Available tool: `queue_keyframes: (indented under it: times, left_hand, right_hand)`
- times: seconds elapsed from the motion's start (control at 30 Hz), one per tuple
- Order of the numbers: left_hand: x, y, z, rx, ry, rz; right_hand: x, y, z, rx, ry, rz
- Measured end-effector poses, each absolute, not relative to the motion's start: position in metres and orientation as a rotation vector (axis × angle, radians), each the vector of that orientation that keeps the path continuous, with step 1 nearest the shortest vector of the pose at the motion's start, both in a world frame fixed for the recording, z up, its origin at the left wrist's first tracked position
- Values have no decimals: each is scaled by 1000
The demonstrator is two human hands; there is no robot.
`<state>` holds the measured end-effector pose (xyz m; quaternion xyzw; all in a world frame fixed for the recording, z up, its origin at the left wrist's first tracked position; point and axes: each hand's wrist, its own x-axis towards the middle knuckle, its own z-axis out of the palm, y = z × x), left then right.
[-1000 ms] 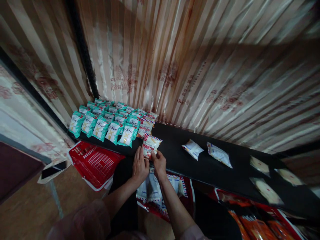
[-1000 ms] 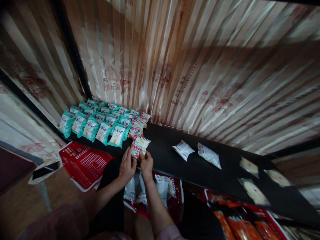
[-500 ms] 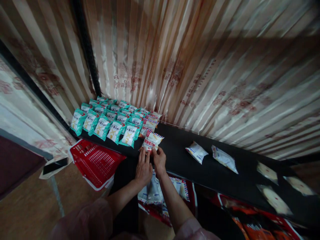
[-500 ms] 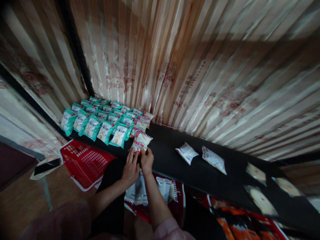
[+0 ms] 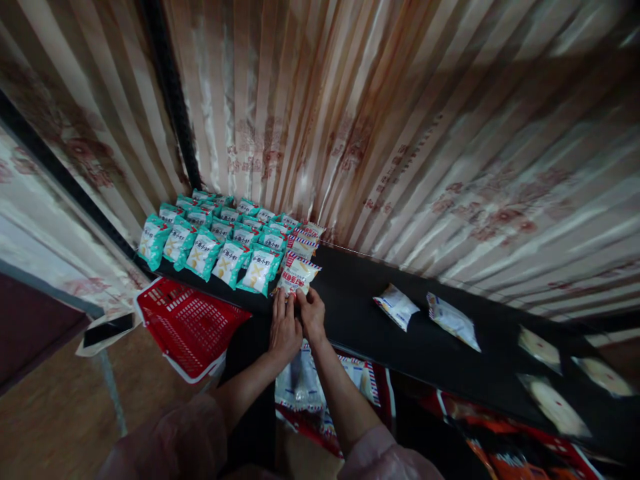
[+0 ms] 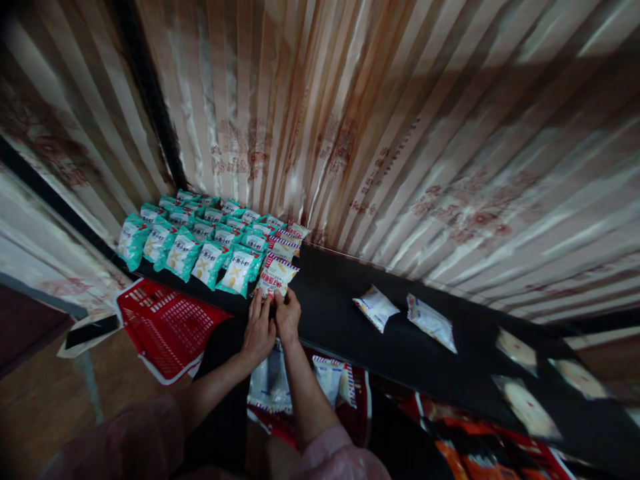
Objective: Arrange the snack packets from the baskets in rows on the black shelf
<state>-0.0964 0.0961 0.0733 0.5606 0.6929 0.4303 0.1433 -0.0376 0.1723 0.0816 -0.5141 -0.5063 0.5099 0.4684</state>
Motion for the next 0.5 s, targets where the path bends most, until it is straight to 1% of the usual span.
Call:
queue_keyframes:
  times: [0.27, 0.5]
  left_hand:
    - [-98, 96, 73, 1552, 2000, 1264]
    - [-94, 96, 76, 1518, 2023, 1286]
  right_hand:
    - [-43, 175, 85, -1273, -1316, 1263]
    - [-41, 180, 81, -1346, -1396, 1157]
